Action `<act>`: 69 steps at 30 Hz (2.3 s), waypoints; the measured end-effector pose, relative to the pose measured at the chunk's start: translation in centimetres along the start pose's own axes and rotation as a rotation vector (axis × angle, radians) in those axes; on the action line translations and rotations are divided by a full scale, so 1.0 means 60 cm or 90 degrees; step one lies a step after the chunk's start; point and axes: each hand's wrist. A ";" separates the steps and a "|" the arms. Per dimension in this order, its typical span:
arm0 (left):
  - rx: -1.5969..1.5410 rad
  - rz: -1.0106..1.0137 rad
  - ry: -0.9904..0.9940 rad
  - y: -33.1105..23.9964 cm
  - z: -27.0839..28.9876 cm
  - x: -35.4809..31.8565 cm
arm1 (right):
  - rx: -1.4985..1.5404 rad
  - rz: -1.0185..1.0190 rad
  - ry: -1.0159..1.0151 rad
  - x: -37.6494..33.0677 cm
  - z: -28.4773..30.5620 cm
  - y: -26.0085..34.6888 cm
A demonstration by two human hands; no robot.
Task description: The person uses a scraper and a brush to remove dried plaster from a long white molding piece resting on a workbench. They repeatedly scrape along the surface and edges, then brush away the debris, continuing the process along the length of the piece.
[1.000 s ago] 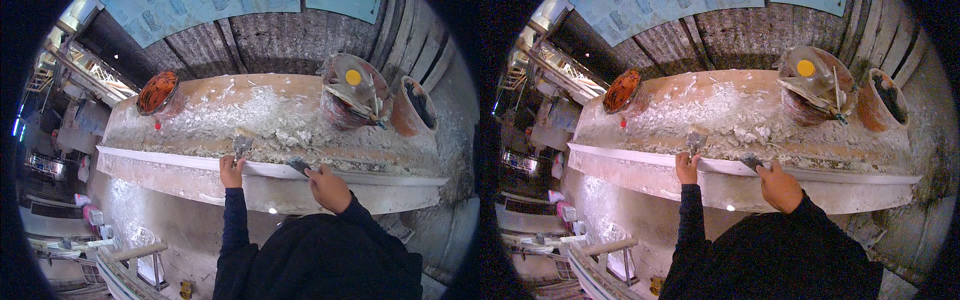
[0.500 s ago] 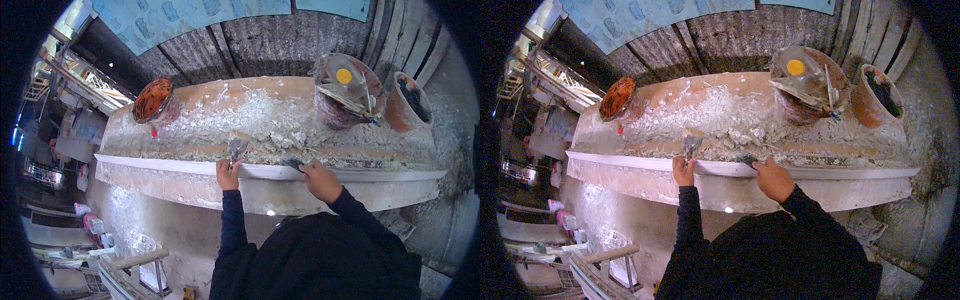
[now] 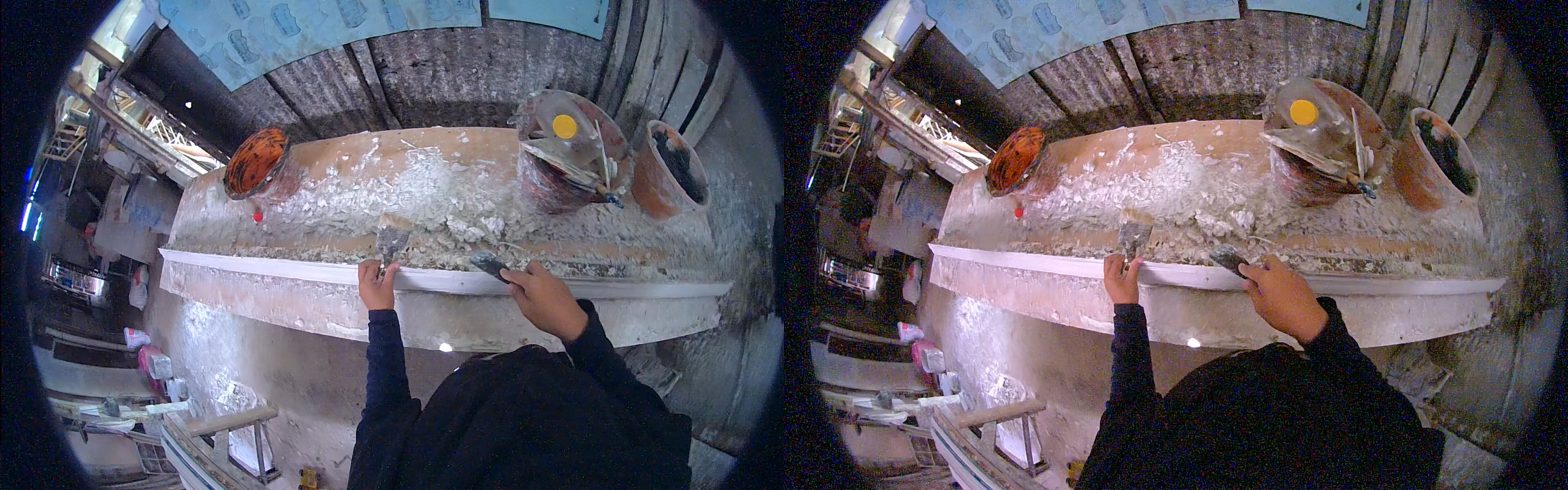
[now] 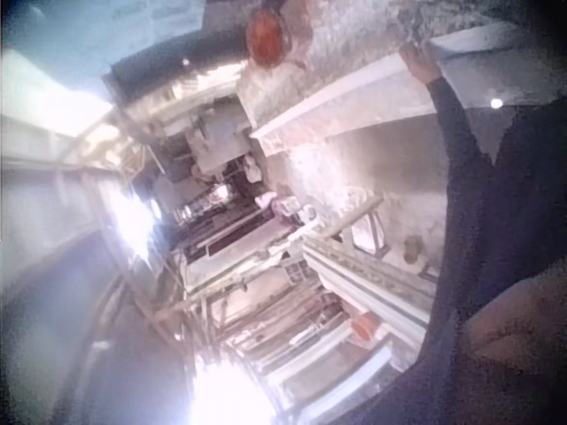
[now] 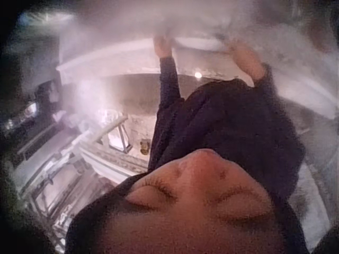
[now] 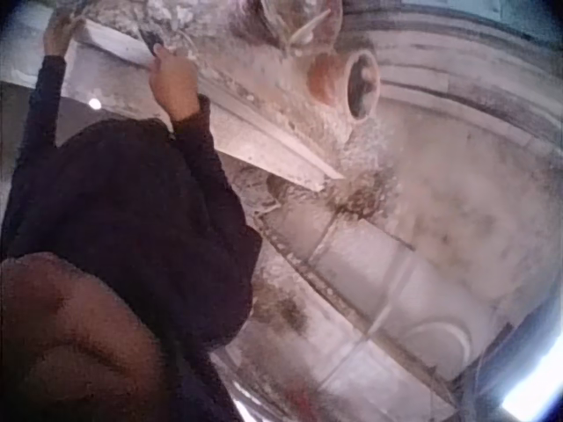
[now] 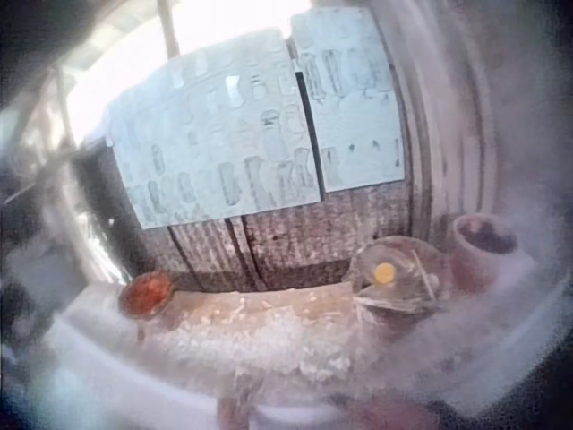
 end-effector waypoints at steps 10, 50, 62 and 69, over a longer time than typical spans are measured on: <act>-0.016 0.002 -0.004 0.006 0.002 -0.002 | -0.052 0.023 0.051 0.028 -0.022 0.015; 0.032 0.011 -0.001 0.028 0.000 0.008 | -0.070 0.131 -0.038 0.111 -0.046 -0.001; 0.058 0.009 0.002 0.018 0.010 0.003 | -0.065 0.157 -0.074 0.098 -0.026 0.037; 0.022 0.025 0.027 -0.018 -0.013 0.018 | -0.222 0.107 0.029 0.169 -0.113 -0.033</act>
Point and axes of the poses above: each hand's wrist, its own x-axis towards the middle knuckle, its own z-axis out of the back of the hand, y = z × x, and after that the axes turned 11 degrees about y, right-handed
